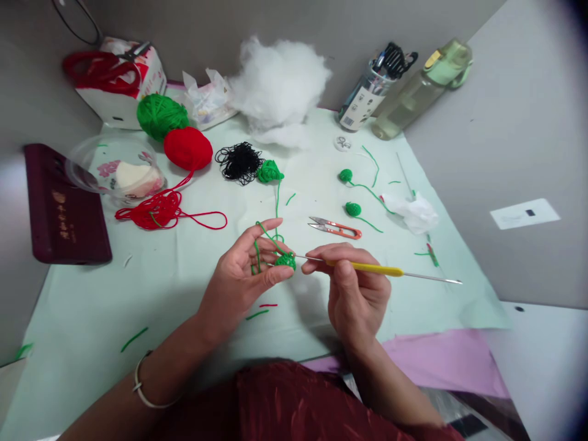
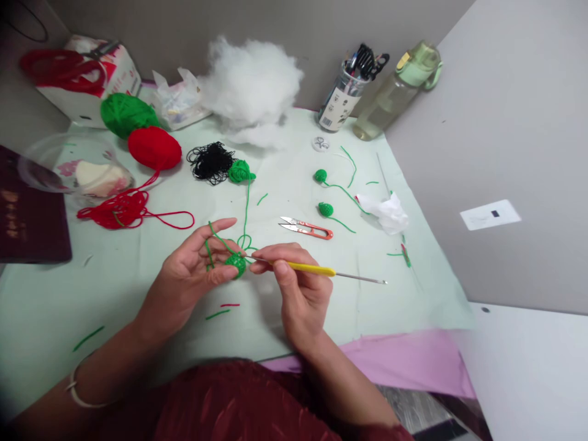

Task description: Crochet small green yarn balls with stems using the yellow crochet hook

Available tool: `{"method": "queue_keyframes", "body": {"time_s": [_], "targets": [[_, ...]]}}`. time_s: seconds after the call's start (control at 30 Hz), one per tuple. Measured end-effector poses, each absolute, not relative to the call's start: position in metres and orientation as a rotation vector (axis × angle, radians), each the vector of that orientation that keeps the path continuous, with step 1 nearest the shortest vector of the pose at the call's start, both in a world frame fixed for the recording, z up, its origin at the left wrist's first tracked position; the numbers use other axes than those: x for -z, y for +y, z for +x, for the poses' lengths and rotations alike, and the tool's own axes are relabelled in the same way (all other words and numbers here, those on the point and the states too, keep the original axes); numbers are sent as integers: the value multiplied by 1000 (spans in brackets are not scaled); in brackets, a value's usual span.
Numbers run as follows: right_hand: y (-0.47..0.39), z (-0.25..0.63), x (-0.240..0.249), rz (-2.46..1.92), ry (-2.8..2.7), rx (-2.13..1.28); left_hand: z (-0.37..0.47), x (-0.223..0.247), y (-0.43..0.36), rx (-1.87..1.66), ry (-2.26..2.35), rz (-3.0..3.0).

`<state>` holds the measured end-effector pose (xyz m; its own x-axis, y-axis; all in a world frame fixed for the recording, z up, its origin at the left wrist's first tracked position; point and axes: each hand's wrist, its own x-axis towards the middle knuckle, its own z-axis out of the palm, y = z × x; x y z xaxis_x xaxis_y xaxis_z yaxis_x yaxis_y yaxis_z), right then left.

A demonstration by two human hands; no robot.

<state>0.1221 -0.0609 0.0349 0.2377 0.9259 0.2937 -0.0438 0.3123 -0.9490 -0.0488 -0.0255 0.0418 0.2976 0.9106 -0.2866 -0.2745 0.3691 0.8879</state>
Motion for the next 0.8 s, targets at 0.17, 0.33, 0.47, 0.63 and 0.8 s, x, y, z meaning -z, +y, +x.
{"method": "queue_keyframes", "body": {"time_s": [0.17, 0.33, 0.47, 0.63, 0.8], "targets": [[-61, 121, -35, -1033, -1116, -858, -49, -41, -25, -924, 926, 839], [-62, 121, -35, -1065, -1152, -790, -49, -41, -25, -923, 925, 845], [-64, 121, -36, -1088, -1251, -698, -49, -42, -25, -928, 934, 842], [-67, 123, -34, -1091, -1490, -522, -47, -43, -25, -929, 925, 795], [-67, 120, -32, -1065, -1474, -525, -46, -42, -25, -941, 881, 736]]}}
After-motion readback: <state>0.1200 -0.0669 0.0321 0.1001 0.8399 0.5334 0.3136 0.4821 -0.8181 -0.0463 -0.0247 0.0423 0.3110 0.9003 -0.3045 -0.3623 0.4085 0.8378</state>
